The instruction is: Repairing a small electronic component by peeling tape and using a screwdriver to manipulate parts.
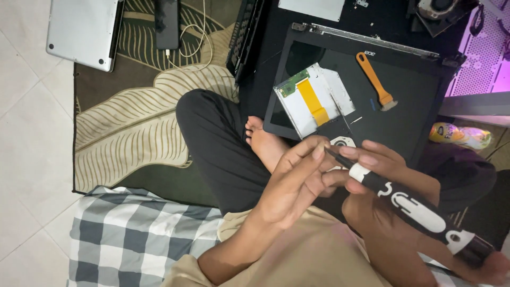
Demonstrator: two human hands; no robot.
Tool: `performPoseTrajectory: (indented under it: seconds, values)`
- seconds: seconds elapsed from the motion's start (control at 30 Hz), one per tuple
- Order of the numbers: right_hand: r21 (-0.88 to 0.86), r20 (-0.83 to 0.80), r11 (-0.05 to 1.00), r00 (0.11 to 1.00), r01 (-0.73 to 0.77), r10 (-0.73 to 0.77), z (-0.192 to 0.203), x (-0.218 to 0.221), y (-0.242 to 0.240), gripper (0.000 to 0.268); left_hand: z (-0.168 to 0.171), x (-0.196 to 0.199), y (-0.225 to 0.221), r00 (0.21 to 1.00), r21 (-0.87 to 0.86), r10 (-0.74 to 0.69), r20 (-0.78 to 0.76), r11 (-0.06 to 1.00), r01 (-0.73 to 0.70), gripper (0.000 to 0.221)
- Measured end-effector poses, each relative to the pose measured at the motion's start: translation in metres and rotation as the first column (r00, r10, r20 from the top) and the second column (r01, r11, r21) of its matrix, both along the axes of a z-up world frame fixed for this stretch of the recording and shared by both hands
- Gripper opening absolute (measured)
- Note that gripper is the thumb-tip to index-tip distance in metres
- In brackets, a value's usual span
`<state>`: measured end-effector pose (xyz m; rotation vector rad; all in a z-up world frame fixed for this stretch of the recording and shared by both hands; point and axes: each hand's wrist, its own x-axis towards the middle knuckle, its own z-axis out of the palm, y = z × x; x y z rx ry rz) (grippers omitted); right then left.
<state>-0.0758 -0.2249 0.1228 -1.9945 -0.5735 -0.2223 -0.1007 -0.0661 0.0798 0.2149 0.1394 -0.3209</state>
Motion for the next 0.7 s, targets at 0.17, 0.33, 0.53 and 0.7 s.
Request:
performPoseTrajectory:
  seconds: [0.17,0.33,0.53,0.7]
  values:
    - [0.115,-0.042,0.99,0.996,0.078,-0.074,-0.019,-0.007,0.012,0.048,-0.008,0.001,-0.002,0.998,-0.073,-0.002,-0.055,0.997,-0.002,0.02]
    - [0.301,0.1,0.948,0.985,0.104,-0.14,-0.057,0.015,0.03,0.034,-0.029,0.008,0.003,0.994,0.016,0.1,-0.04,0.995,-0.1,0.037]
    - [-0.098,0.227,0.947,0.933,0.307,-0.279,-0.104,0.065,0.026,0.084,-0.062,0.045,0.045,0.879,0.91,0.294,0.375,0.064,-0.41,0.023]
    - [-0.013,0.17,1.0,0.985,-0.01,0.012,-0.143,0.104,0.043,0.036,-0.083,0.063,0.06,0.863,0.844,0.094,0.496,-0.287,-0.454,0.032]
